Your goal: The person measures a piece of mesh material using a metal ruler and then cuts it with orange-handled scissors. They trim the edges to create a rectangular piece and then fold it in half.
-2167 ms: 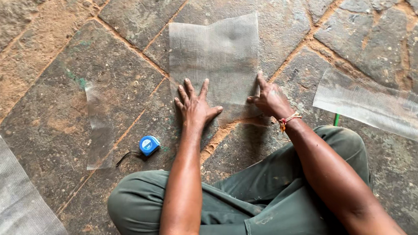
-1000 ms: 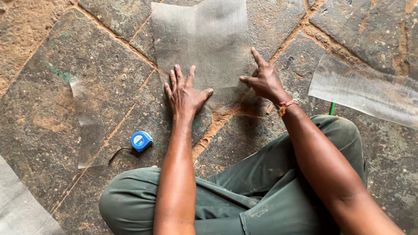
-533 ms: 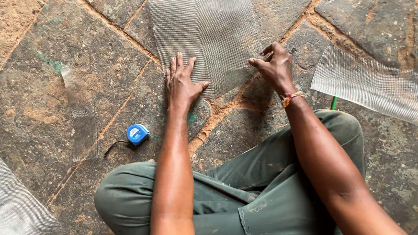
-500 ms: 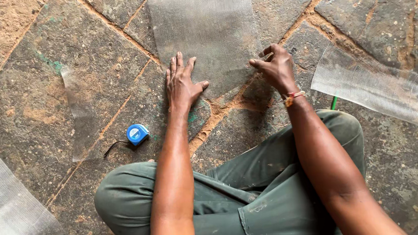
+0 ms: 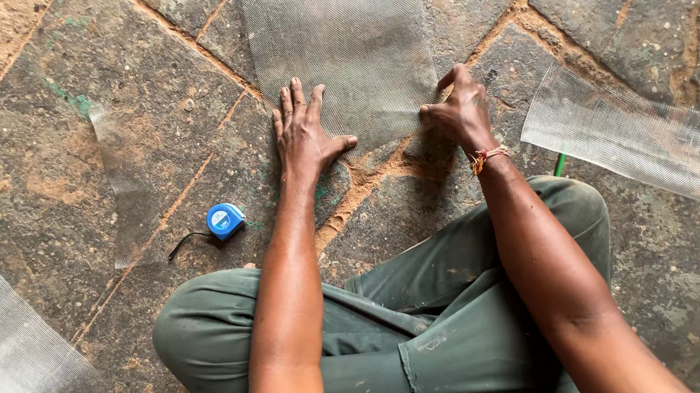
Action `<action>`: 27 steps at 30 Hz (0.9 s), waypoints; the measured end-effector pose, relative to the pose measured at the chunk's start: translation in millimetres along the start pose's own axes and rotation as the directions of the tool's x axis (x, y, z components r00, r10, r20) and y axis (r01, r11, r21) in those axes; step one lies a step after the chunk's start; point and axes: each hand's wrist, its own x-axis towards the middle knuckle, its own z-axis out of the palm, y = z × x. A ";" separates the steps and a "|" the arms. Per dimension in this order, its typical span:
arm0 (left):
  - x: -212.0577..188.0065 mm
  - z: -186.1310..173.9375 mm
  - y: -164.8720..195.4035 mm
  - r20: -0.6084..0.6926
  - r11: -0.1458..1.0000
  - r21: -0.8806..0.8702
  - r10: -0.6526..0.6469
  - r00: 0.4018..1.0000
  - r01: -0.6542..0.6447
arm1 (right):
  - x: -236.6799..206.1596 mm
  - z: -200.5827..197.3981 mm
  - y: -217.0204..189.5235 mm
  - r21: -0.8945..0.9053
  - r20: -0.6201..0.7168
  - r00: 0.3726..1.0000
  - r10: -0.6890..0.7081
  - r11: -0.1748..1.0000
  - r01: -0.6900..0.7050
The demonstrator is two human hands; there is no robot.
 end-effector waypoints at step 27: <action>5.1 12.0 1.1 0.028 0.998 -0.039 0.051 0.998 -0.050 | -35.7 50.9 -25.0 -0.547 0.205 0.877 -0.434 0.692 0.471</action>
